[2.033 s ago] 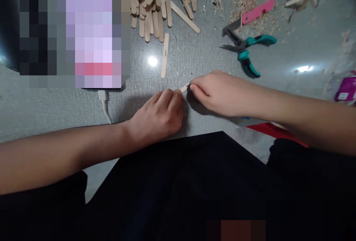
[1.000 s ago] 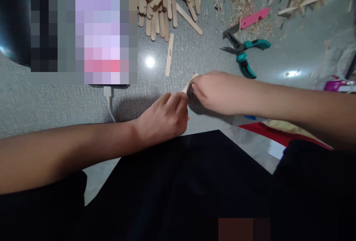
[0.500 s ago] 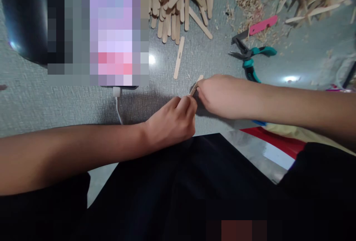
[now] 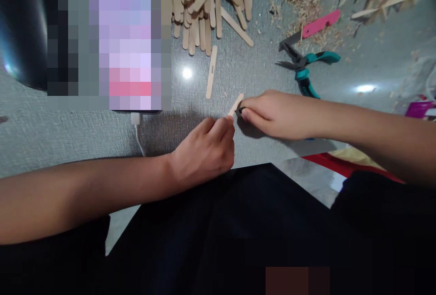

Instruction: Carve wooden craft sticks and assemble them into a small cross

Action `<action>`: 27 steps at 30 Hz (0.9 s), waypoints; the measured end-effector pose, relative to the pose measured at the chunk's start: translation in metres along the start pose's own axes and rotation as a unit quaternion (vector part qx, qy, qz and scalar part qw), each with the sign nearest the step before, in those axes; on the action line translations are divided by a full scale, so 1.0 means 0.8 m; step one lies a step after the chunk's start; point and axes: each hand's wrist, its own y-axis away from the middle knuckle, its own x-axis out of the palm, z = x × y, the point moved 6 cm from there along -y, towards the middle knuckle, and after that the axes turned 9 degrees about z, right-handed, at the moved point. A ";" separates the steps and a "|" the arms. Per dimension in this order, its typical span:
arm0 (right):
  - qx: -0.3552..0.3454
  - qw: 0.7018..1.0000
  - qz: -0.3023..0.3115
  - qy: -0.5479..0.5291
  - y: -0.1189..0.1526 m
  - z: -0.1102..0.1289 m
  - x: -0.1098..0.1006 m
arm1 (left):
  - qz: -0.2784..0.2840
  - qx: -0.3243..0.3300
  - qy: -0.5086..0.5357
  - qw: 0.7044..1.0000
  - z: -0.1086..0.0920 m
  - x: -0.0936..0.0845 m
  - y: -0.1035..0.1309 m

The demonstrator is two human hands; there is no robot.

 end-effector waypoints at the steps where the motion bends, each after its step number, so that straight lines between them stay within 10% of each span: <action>1: 0.003 1.000 -0.003 -0.005 0.001 -0.001 0.002 | 0.003 0.001 0.005 1.000 0.000 0.001 0.000; 27: 0.094 0.992 -0.027 0.075 -0.001 0.029 0.022 | 0.000 -0.006 -0.014 1.000 -0.010 0.004 0.007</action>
